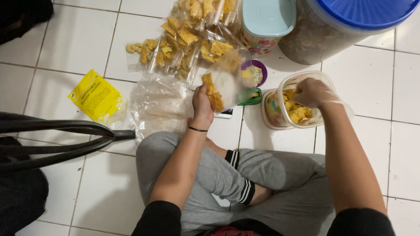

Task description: Packing chips into small plastic bags and weighing them on a digital scale.

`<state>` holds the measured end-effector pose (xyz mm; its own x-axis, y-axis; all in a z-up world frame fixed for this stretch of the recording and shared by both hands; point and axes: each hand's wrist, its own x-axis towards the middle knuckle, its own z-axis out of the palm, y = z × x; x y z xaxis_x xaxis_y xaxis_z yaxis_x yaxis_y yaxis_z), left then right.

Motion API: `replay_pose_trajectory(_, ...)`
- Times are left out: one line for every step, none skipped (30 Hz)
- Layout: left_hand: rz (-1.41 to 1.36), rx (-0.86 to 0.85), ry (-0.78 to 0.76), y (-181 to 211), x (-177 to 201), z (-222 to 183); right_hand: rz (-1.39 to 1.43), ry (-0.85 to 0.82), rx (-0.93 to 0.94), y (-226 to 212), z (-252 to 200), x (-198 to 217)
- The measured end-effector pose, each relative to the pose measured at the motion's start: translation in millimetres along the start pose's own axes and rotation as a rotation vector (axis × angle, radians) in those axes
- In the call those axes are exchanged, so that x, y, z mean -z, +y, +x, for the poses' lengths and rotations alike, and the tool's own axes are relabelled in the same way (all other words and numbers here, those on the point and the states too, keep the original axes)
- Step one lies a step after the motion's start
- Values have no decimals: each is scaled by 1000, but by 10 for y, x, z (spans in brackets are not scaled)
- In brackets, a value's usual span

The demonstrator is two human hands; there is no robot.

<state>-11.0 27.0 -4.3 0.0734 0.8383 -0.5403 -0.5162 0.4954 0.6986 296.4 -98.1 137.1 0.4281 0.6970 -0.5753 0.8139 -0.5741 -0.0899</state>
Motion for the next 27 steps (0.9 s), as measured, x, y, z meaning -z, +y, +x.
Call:
replay_pose_trajectory(-4, -1, -1, 115, -55, -145, -3, 3, 0, -213, -364, 240)
replay_pose_trajectory(10, 1, -55, 230, -108, -290, 135, 70, -44, -427, -729, 475)
replay_pose_trajectory(25, 4, -108, 336, -161, -442, 275, 137, -89, -634, -1098, 704)
replay_pose_trajectory(22, 4, -109, 319, -157, -446, 272, 138, -89, -607, -1126, 694)
replay_pose_trajectory(46, -9, -120, 312, -151, -445, 376, 288, 127, -586, -1154, 680)
replay_pose_trajectory(71, -22, -132, 305, -147, -447, 477, 440, 344, -563, -1184, 668)
replay_pose_trajectory(72, -23, -135, 133, -50, -232, 477, 443, 342, -727, -1241, 683)
replay_pose_trajectory(72, -18, -91, -38, 44, -18, 562, 429, 351, -891, -1299, 700)
replay_pose_trajectory(70, -15, -47, -206, 125, 206, 646, 415, 362, -1057, -1351, 727)
replay_pose_trajectory(68, -17, -51, -173, 99, 148, 644, 420, 363, -1121, -1259, 686)
replay_pose_trajectory(57, -29, -47, -134, 85, 94, 581, 414, 371, -1196, -1160, 643)
replay_pose_trajectory(45, -41, -43, -95, 73, 40, 518, 407, 379, -1274, -1060, 601)
replay_pose_trajectory(42, -46, -42, -72, 62, 31, 517, 409, 385, -1332, -1127, 616)
replay_pose_trajectory(19, -56, -32, -49, 53, 28, 554, 404, 367, -1392, -1190, 629)
replay_pose_trajectory(-1, -61, -19, -36, 61, 20, 591, 395, 346, -1454, -1250, 630)
replay_pose_trajectory(-2, -62, -16, -5, 29, 2, 590, 392, 348, -1431, -1198, 511)
replay_pose_trajectory(-48, -64, -6, 19, 8, -30, 671, 513, 438, -1404, -1152, 385)
replay_pose_trajectory(-93, -66, 3, 42, -16, -59, 753, 635, 529, -1375, -1105, 261)
replay_pose_trajectory(-96, -66, 5, 71, -45, -101, 750, 633, 530, -1430, -1098, 139)
replay_pose_trajectory(-140, -63, 18, 100, -74, -140, 897, 506, 577, -1486, -1089, 17)
replay_pose_trajectory(-183, -62, 32, 133, -86, -184, 1041, 371, 622, -1548, -1086, -118)
replay_pose_trajectory(-184, -63, 35, 131, -105, -189, 1040, 368, 624, -1610, -973, -198)
replay_pose_trajectory(-226, -54, 70, 130, -114, -198, 1086, 379, 619, -1674, -864, -288)
replay_pose_trajectory(-268, -45, 105, 130, -126, -205, 1133, 391, 614, -1738, -753, -376)
replay_pose_trajectory(-267, -49, 110, 75, -89, -142, 1136, 386, 617, -1747, -596, -377)
replay_pose_trajectory(-248, -5, 127, 23, -50, -78, 1143, 400, 588, -1760, -440, -380)
replay_pose_trajectory(-231, 38, 146, -33, -3, -24, 1148, 413, 560, -1774, -290, -389)
